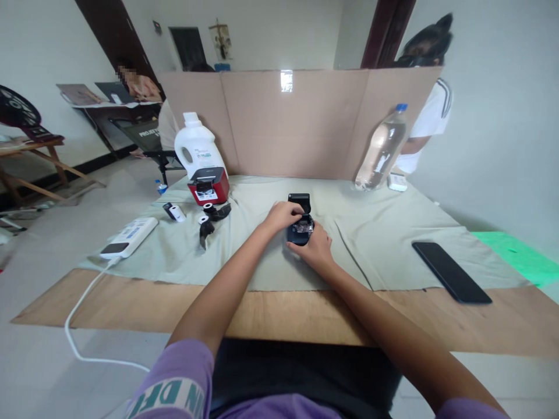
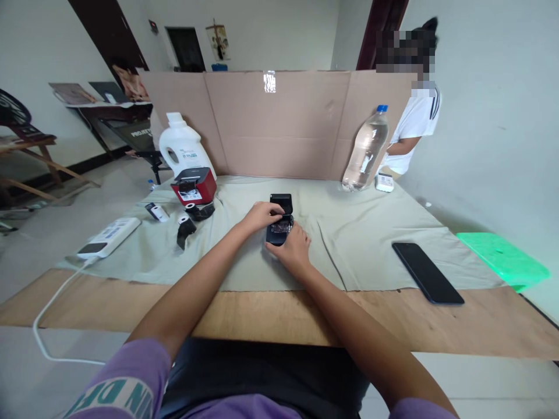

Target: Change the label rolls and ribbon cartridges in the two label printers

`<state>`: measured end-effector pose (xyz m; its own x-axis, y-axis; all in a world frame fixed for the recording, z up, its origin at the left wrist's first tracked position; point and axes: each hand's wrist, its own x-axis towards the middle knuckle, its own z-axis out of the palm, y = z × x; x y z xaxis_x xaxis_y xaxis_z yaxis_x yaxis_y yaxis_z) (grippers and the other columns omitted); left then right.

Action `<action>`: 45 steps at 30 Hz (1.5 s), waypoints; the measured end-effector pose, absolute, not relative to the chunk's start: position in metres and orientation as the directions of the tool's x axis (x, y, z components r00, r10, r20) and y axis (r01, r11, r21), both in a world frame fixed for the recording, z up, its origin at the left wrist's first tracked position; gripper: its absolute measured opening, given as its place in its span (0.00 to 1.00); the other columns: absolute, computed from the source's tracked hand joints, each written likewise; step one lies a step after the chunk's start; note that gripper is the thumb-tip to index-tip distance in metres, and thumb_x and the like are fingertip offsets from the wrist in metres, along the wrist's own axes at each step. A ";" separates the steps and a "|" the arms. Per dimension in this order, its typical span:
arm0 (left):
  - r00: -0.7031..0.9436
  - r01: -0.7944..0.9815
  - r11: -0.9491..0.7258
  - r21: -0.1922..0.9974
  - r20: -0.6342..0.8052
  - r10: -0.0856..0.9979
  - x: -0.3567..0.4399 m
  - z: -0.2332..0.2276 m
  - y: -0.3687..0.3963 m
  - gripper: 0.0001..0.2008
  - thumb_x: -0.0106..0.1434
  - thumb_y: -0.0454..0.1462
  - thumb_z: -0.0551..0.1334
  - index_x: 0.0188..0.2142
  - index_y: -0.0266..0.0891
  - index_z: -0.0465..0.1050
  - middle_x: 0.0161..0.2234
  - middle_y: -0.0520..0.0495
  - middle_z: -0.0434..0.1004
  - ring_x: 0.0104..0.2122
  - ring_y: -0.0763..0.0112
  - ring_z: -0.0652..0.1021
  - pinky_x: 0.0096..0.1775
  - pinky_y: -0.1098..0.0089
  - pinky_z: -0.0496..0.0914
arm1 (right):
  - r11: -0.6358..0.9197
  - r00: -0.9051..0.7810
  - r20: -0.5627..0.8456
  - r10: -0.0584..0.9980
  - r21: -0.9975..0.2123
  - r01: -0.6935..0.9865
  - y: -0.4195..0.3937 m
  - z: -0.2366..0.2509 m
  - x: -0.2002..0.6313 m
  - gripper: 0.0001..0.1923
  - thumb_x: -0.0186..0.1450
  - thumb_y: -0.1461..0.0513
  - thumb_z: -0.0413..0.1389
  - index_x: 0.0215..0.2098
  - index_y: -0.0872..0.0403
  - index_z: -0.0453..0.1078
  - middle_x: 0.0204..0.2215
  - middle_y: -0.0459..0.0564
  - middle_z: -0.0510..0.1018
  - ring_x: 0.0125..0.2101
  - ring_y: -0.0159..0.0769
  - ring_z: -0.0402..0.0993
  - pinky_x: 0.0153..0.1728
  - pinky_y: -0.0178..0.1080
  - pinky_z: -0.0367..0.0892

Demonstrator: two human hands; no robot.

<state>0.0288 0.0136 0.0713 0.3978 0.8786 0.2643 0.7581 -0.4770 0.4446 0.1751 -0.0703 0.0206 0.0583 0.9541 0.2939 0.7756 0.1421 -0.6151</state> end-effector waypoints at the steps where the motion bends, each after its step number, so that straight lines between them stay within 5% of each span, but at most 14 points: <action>1: 0.456 0.789 -0.480 0.384 0.159 0.876 0.034 0.078 0.017 0.11 0.62 0.36 0.63 0.42 0.46 0.83 0.45 0.49 0.85 0.49 0.59 0.80 0.57 0.58 0.66 | 0.143 0.056 0.293 0.954 -0.615 0.776 -0.070 0.020 0.175 0.48 0.50 0.45 0.65 0.63 0.56 0.59 0.58 0.65 0.72 0.59 0.62 0.68 0.58 0.58 0.59; 5: 0.493 0.862 -0.471 0.186 -0.093 0.865 0.054 0.098 0.024 0.11 0.57 0.36 0.67 0.40 0.45 0.83 0.42 0.45 0.85 0.50 0.52 0.78 0.59 0.51 0.62 | 0.156 0.035 0.291 0.956 -0.605 0.780 -0.070 0.021 0.176 0.46 0.51 0.45 0.65 0.63 0.54 0.60 0.58 0.64 0.73 0.59 0.62 0.68 0.57 0.57 0.60; 8: 0.536 0.830 -0.535 0.156 0.040 0.843 0.052 0.102 0.022 0.15 0.54 0.33 0.67 0.42 0.45 0.83 0.41 0.46 0.85 0.47 0.56 0.80 0.55 0.58 0.65 | 0.154 0.030 0.288 0.957 -0.595 0.788 -0.071 0.022 0.177 0.46 0.52 0.45 0.64 0.64 0.54 0.60 0.58 0.64 0.72 0.58 0.61 0.68 0.56 0.56 0.60; 12: 0.428 0.769 -0.530 0.358 0.329 0.842 0.021 0.086 0.011 0.24 0.54 0.35 0.67 0.52 0.45 0.79 0.45 0.47 0.84 0.43 0.61 0.80 0.46 0.66 0.70 | 0.175 -0.003 0.287 0.958 -0.576 0.798 -0.070 0.020 0.175 0.48 0.54 0.44 0.62 0.66 0.56 0.56 0.60 0.65 0.71 0.58 0.62 0.67 0.57 0.57 0.57; 16: 0.268 0.619 -0.482 0.621 0.409 0.872 -0.007 0.062 0.006 0.21 0.56 0.34 0.66 0.50 0.39 0.80 0.45 0.45 0.83 0.37 0.67 0.79 0.42 0.68 0.72 | 0.188 -0.027 0.277 0.960 -0.576 0.795 -0.070 0.019 0.172 0.42 0.55 0.44 0.61 0.62 0.56 0.61 0.54 0.62 0.76 0.56 0.61 0.68 0.56 0.56 0.57; 26: -0.058 0.466 -0.461 0.755 0.546 0.836 -0.018 0.072 0.006 0.24 0.58 0.35 0.65 0.55 0.38 0.76 0.46 0.44 0.80 0.31 0.74 0.76 0.37 0.72 0.72 | 0.185 -0.005 0.327 0.945 -0.524 0.831 -0.075 0.027 0.174 0.37 0.56 0.42 0.61 0.55 0.55 0.66 0.46 0.60 0.80 0.51 0.58 0.70 0.52 0.52 0.57; 30: -0.173 0.657 -0.271 0.704 0.491 0.854 -0.060 0.084 -0.010 0.22 0.58 0.36 0.65 0.53 0.40 0.76 0.49 0.45 0.81 0.35 0.69 0.80 0.42 0.70 0.74 | 0.201 -0.015 0.380 0.925 -0.455 0.868 -0.075 0.033 0.177 0.35 0.56 0.41 0.59 0.51 0.55 0.68 0.42 0.59 0.80 0.48 0.57 0.72 0.53 0.51 0.55; 37: -0.299 0.893 0.153 0.423 0.303 0.905 -0.120 0.098 -0.044 0.17 0.56 0.40 0.68 0.46 0.46 0.79 0.46 0.47 0.84 0.48 0.53 0.80 0.46 0.62 0.72 | 0.152 0.031 0.442 0.896 -0.373 0.915 -0.070 0.042 0.189 0.34 0.58 0.40 0.56 0.51 0.56 0.67 0.42 0.60 0.79 0.47 0.56 0.71 0.55 0.53 0.50; 45: -0.302 0.941 0.245 0.232 0.258 0.917 -0.113 0.090 -0.060 0.20 0.58 0.44 0.66 0.50 0.45 0.79 0.45 0.40 0.83 0.47 0.45 0.79 0.42 0.57 0.72 | 0.039 0.082 0.424 0.902 -0.270 0.962 -0.074 0.042 0.188 0.44 0.59 0.40 0.57 0.63 0.61 0.61 0.45 0.67 0.76 0.48 0.61 0.67 0.52 0.56 0.52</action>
<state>-0.1134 -0.0598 0.0903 -0.3025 0.9175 0.2583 0.9414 0.2452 0.2317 0.1881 -0.0744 0.0422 0.0823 0.9018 0.4243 0.9622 0.0391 -0.2697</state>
